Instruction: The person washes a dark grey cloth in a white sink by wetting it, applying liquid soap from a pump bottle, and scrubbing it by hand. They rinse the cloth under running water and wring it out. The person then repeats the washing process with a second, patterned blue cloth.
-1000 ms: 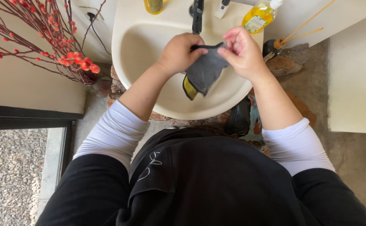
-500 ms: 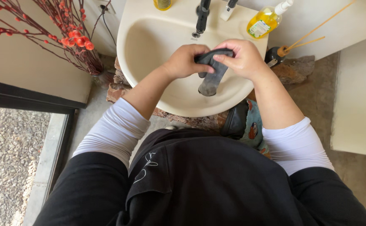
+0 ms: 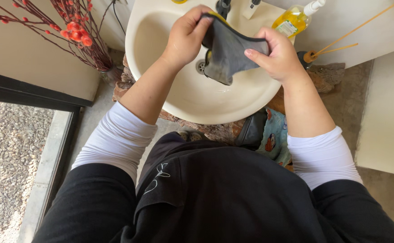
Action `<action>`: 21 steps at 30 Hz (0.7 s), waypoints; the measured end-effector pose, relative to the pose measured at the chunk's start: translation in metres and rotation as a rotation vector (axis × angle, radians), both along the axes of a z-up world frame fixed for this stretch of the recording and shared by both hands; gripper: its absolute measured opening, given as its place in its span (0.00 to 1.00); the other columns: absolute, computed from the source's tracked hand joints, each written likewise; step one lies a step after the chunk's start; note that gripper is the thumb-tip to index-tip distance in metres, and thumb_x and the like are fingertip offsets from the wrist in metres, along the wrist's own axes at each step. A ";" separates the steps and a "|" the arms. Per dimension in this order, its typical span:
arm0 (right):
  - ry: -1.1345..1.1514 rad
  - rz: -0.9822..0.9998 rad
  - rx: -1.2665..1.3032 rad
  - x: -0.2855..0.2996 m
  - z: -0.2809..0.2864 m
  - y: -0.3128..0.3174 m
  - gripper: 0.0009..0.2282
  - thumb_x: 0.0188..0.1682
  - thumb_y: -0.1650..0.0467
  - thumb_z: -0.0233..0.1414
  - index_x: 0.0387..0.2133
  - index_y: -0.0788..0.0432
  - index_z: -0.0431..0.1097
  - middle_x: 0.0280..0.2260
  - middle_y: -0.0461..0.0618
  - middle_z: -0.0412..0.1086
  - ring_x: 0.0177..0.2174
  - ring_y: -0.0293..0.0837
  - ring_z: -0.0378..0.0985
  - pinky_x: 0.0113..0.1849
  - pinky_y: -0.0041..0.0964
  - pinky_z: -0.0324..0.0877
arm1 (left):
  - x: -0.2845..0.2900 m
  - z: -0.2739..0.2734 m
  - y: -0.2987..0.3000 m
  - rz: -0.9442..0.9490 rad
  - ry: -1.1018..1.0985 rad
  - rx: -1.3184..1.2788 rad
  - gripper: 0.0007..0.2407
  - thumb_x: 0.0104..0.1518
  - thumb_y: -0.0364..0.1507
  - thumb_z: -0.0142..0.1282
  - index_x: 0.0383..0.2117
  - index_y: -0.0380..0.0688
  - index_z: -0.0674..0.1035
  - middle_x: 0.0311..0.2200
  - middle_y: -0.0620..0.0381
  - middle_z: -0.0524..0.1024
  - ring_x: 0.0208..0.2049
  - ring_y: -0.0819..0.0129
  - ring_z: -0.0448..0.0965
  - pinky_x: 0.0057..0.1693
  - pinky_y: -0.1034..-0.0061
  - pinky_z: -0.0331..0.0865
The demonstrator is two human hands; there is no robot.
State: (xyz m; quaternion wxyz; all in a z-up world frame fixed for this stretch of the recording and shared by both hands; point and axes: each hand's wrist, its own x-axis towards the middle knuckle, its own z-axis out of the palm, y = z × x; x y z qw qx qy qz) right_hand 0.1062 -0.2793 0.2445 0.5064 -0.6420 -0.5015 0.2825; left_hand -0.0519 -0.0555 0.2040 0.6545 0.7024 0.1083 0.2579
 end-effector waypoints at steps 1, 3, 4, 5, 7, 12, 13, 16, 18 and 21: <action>-0.001 0.037 0.040 0.000 0.000 0.002 0.11 0.53 0.73 0.61 0.38 0.61 0.64 0.36 0.41 0.66 0.36 0.31 0.65 0.40 0.27 0.63 | -0.001 -0.003 -0.003 0.050 -0.012 0.060 0.04 0.71 0.26 0.49 0.44 0.44 0.77 0.31 0.61 0.78 0.34 0.75 0.76 0.44 0.78 0.74; -0.158 0.073 0.057 0.003 0.004 0.002 0.13 0.50 0.73 0.62 0.41 0.64 0.64 0.35 0.42 0.67 0.36 0.32 0.66 0.39 0.28 0.64 | -0.002 -0.006 -0.006 0.151 -0.040 0.185 0.04 0.74 0.27 0.47 0.42 0.43 0.76 0.30 0.59 0.77 0.34 0.74 0.74 0.45 0.76 0.73; -0.313 0.072 0.035 0.006 0.007 -0.001 0.14 0.47 0.73 0.62 0.41 0.67 0.66 0.33 0.44 0.68 0.34 0.34 0.67 0.38 0.30 0.64 | -0.003 -0.004 -0.005 0.146 0.040 0.199 0.05 0.71 0.30 0.51 0.42 0.42 0.75 0.29 0.57 0.76 0.32 0.71 0.74 0.43 0.73 0.72; -0.467 0.070 0.013 0.008 0.006 -0.004 0.15 0.43 0.73 0.63 0.40 0.70 0.69 0.31 0.46 0.69 0.33 0.35 0.69 0.36 0.31 0.64 | -0.006 -0.002 -0.003 0.140 0.121 0.212 0.08 0.68 0.33 0.54 0.42 0.41 0.74 0.27 0.55 0.76 0.31 0.68 0.74 0.41 0.71 0.71; -0.538 -0.046 -0.227 0.022 -0.002 -0.007 0.12 0.49 0.69 0.64 0.34 0.68 0.72 0.28 0.50 0.67 0.30 0.39 0.67 0.35 0.35 0.64 | -0.013 0.003 0.007 0.055 0.214 0.399 0.16 0.59 0.39 0.63 0.41 0.40 0.75 0.26 0.50 0.76 0.30 0.62 0.76 0.39 0.67 0.71; -0.257 -0.099 -0.131 0.058 -0.025 -0.033 0.07 0.56 0.73 0.57 0.42 0.66 0.74 0.39 0.48 0.72 0.39 0.36 0.71 0.43 0.33 0.66 | -0.018 -0.006 0.037 -0.238 0.729 0.975 0.20 0.44 0.43 0.69 0.37 0.43 0.84 0.31 0.44 0.80 0.37 0.49 0.80 0.46 0.59 0.73; -0.144 -0.162 -0.201 0.062 -0.031 -0.036 0.07 0.57 0.72 0.57 0.43 0.65 0.74 0.38 0.48 0.71 0.38 0.36 0.70 0.41 0.34 0.66 | -0.019 -0.010 0.042 -0.220 0.681 0.925 0.19 0.48 0.42 0.68 0.38 0.41 0.84 0.32 0.43 0.80 0.37 0.49 0.80 0.47 0.60 0.73; 0.156 -0.221 -0.128 0.077 -0.041 -0.040 0.11 0.58 0.71 0.54 0.51 0.64 0.72 0.45 0.46 0.72 0.44 0.36 0.70 0.49 0.33 0.65 | -0.021 -0.015 0.052 -0.169 0.536 0.566 0.16 0.57 0.39 0.64 0.42 0.39 0.83 0.35 0.46 0.80 0.37 0.57 0.79 0.46 0.66 0.73; 0.319 -0.255 -0.040 0.083 -0.046 -0.044 0.15 0.58 0.71 0.53 0.56 0.64 0.68 0.51 0.47 0.72 0.51 0.37 0.71 0.55 0.33 0.65 | -0.023 -0.015 0.053 -0.134 0.437 0.042 0.15 0.58 0.37 0.60 0.45 0.41 0.81 0.36 0.56 0.81 0.37 0.70 0.79 0.45 0.73 0.73; 0.472 -0.320 0.026 0.089 -0.047 -0.046 0.20 0.57 0.70 0.52 0.61 0.67 0.63 0.56 0.49 0.70 0.57 0.40 0.69 0.61 0.37 0.61 | -0.014 -0.010 0.044 -0.177 0.243 -0.303 0.12 0.63 0.34 0.59 0.45 0.39 0.79 0.36 0.59 0.79 0.39 0.74 0.77 0.46 0.76 0.74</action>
